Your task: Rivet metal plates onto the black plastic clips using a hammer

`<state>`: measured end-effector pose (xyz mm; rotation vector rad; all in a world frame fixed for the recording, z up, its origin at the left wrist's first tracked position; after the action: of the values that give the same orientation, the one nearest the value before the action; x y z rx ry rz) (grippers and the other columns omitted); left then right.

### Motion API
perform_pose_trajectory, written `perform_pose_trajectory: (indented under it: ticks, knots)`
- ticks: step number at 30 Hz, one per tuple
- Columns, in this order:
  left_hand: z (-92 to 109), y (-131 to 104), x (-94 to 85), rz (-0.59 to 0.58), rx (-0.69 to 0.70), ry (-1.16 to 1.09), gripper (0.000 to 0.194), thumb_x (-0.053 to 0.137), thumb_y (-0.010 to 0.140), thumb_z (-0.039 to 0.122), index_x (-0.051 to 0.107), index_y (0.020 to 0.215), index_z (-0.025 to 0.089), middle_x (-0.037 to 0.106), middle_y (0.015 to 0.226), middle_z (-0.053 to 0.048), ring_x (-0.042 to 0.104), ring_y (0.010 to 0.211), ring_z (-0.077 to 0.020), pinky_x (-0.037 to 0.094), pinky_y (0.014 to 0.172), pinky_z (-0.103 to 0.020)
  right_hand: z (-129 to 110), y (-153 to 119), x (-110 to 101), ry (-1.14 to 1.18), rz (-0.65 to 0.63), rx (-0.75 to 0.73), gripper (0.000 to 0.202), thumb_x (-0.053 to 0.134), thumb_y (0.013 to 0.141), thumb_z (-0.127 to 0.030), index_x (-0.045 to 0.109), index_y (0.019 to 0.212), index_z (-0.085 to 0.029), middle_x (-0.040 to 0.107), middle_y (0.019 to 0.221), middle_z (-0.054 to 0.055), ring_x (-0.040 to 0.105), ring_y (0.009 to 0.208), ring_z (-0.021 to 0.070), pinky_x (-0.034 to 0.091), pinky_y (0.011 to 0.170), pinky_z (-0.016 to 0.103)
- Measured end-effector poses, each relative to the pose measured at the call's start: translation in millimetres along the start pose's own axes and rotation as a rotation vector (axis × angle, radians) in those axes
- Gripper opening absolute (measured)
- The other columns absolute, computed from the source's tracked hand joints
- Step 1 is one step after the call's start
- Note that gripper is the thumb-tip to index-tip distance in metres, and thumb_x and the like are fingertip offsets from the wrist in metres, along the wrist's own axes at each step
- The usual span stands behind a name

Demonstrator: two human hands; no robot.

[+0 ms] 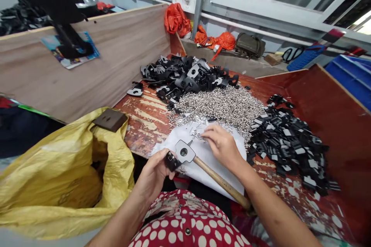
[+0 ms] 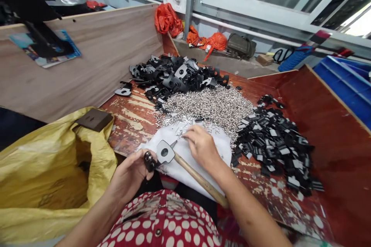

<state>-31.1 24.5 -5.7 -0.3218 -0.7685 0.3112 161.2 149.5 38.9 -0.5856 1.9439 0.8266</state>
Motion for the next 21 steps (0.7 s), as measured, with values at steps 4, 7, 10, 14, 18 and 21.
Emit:
perform_pose_trajectory:
  ticks: [4,7,10,14,18,21]
  knots:
    - [-6,7,8.3,-0.013,0.000,0.018,0.031,0.085,0.071,0.041,0.071,0.071,0.014,0.060,0.074,-0.002,0.048,0.060,-0.0125,0.046,0.039,-0.021,-57,-17,-11,0.310,0.084,-0.106,0.032,0.048,0.096,-0.004,0.071,0.111,-0.020,0.062,0.093,0.006,0.058,0.087,0.0183,0.049,0.075,0.031]
    - [-10,8,13.7,-0.053,-0.012,0.016,0.026,0.086,0.073,0.035,0.072,0.075,0.013,0.060,0.072,-0.001,0.048,0.059,-0.0109,0.047,0.041,-0.020,-77,-18,-9,0.353,0.087,-0.128,0.029,0.047,0.099,-0.006,0.069,0.114,-0.017,0.063,0.092,0.007,0.057,0.087,0.0190,0.050,0.077,0.033]
    - [-12,7,15.6,-0.064,-0.019,-0.002,0.026,0.086,0.074,0.036,0.073,0.077,0.013,0.060,0.072,0.000,0.049,0.057,-0.0104,0.050,0.043,-0.020,-80,-15,-4,0.355,0.089,-0.163,0.022,0.049,0.101,-0.009,0.069,0.107,-0.015,0.065,0.089,0.007,0.058,0.086,0.0190,0.050,0.077,0.033]
    - [-10,4,15.0,-0.044,-0.017,0.013,0.030,0.087,0.072,0.039,0.072,0.076,0.013,0.060,0.070,0.000,0.051,0.056,-0.0107,0.050,0.043,-0.021,-80,-14,1,0.291,0.098,-0.185,0.024,0.046,0.102,-0.010,0.070,0.099,-0.015,0.064,0.085,0.007,0.057,0.082,0.0190,0.049,0.074,0.033]
    - [-13,2,13.7,-0.016,-0.037,-0.016,0.030,0.089,0.071,0.037,0.072,0.075,0.013,0.062,0.069,0.000,0.052,0.056,-0.0108,0.051,0.044,-0.021,-90,-16,3,0.082,0.107,-0.248,0.028,0.044,0.101,-0.010,0.069,0.089,-0.014,0.059,0.078,0.007,0.052,0.078,0.0208,0.049,0.072,0.035]
    - [-20,3,13.8,0.062,-0.031,-0.109,0.028,0.092,0.065,0.028,0.070,0.073,0.014,0.063,0.071,0.002,0.056,0.062,-0.0091,0.053,0.055,-0.017,-105,-17,9,-0.166,0.135,-0.415,0.023,0.050,0.096,-0.006,0.069,0.084,-0.012,0.056,0.074,0.006,0.050,0.073,0.0210,0.050,0.082,0.040]
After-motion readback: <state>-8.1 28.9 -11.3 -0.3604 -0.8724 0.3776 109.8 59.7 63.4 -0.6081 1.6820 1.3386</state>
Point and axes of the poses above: each hand's wrist, its own y-axis towards the middle knuckle, its own x-axis out of the palm, z = x × y, the point moved 3 cm from there along y, towards the middle knuckle
